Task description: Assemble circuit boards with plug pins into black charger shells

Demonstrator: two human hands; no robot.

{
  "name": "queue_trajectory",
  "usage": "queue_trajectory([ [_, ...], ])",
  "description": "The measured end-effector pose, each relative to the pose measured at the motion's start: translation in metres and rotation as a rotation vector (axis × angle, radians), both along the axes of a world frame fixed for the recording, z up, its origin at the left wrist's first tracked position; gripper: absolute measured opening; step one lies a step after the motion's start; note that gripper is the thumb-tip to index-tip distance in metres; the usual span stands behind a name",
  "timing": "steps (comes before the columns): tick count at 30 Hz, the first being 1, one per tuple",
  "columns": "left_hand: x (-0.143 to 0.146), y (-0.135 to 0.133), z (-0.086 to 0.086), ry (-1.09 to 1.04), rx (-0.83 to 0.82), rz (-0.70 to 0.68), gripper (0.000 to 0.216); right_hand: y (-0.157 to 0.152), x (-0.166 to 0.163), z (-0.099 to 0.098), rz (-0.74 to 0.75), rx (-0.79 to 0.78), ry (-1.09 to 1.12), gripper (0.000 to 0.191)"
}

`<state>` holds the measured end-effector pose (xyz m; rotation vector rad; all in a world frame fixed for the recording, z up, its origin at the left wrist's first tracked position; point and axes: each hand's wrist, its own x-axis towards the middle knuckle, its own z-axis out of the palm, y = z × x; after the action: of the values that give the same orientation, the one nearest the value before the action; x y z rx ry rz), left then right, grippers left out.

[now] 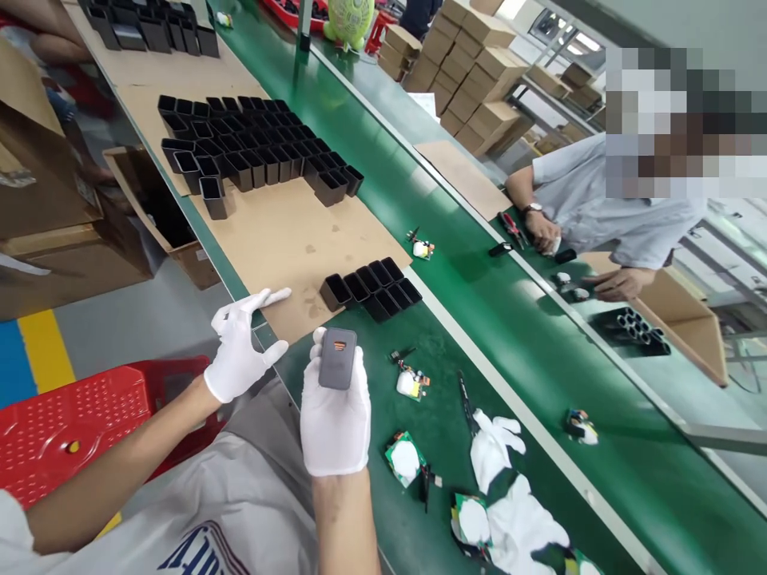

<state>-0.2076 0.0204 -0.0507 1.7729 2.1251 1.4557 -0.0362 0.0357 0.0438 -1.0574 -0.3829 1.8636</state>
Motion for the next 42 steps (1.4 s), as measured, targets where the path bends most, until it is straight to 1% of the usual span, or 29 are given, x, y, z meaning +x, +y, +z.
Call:
queue_trajectory([
  [2, 0.009, -0.007, 0.021, -0.049, 0.078, -0.003, 0.056, -0.004, 0.008, 0.001, -0.021, 0.066, -0.110, 0.036],
  [3, 0.015, -0.011, 0.033, -0.073, 0.120, -0.028, 0.053, -0.006, 0.013, 0.002, -0.035, 0.121, -0.193, 0.040],
  [4, 0.022, -0.015, 0.047, -0.100, 0.160, -0.079, 0.051, -0.008, 0.019, 0.004, -0.053, 0.187, -0.284, 0.045],
  [5, 0.031, -0.018, 0.061, -0.138, 0.196, -0.167, 0.051, -0.009, 0.026, 0.006, -0.076, 0.254, -0.366, 0.047],
  [7, 0.050, -0.020, 0.084, -0.178, 0.221, -0.369, 0.062, -0.010, 0.043, 0.012, -0.149, 0.360, -0.491, 0.045],
  [9, 0.073, -0.013, 0.100, -0.148, 0.163, -0.490, 0.076, -0.009, 0.063, 0.018, -0.241, 0.429, -0.610, 0.044],
  [10, 0.085, -0.007, 0.104, -0.100, 0.135, -0.515, 0.077, -0.007, 0.074, 0.021, -0.286, 0.452, -0.674, 0.046],
  [12, 0.110, 0.012, 0.110, 0.026, 0.083, -0.525, 0.065, -0.001, 0.096, 0.026, -0.356, 0.485, -0.792, 0.053],
  [14, 0.137, 0.036, 0.116, 0.144, 0.014, -0.530, 0.051, 0.012, 0.118, 0.028, -0.387, 0.509, -0.885, 0.057],
  [16, 0.164, 0.063, 0.125, 0.201, -0.116, -0.573, 0.043, 0.031, 0.143, 0.030, -0.394, 0.517, -0.964, 0.059],
  [18, 0.191, 0.091, 0.133, 0.190, -0.241, -0.650, 0.038, 0.056, 0.169, 0.030, -0.389, 0.511, -1.040, 0.051],
  [20, 0.218, 0.118, 0.138, 0.174, -0.279, -0.716, 0.035, 0.082, 0.196, 0.031, -0.361, 0.495, -1.109, 0.039],
  [21, 0.230, 0.132, 0.138, 0.169, -0.289, -0.743, 0.037, 0.094, 0.210, 0.032, -0.339, 0.486, -1.139, 0.035],
  [23, 0.252, 0.157, 0.133, 0.161, -0.320, -0.801, 0.042, 0.116, 0.236, 0.034, -0.276, 0.467, -1.190, 0.034],
  [26, 0.279, 0.190, 0.119, 0.158, -0.383, -0.862, 0.045, 0.142, 0.272, 0.040, -0.156, 0.432, -1.252, 0.037],
  [29, 0.300, 0.214, 0.104, 0.153, -0.438, -0.908, 0.039, 0.164, 0.302, 0.043, -0.039, 0.391, -1.306, 0.039],
  [32, 0.317, 0.234, 0.090, 0.128, -0.483, -0.953, 0.038, 0.184, 0.323, 0.039, 0.073, 0.367, -1.347, 0.040],
  [35, 0.329, 0.253, 0.079, 0.073, -0.526, -0.979, 0.040, 0.205, 0.334, 0.030, 0.163, 0.365, -1.403, 0.040],
  [38, 0.332, 0.271, 0.069, -0.008, -0.577, -0.966, 0.040, 0.219, 0.351, 0.024, 0.217, 0.386, -1.508, 0.041],
  [40, 0.329, 0.281, 0.062, -0.066, -0.604, -0.928, 0.041, 0.220, 0.369, 0.022, 0.253, 0.405, -1.615, 0.040],
  [42, 0.324, 0.287, 0.058, -0.116, -0.618, -0.876, 0.041, 0.215, 0.389, 0.023, 0.326, 0.430, -1.735, 0.039],
])
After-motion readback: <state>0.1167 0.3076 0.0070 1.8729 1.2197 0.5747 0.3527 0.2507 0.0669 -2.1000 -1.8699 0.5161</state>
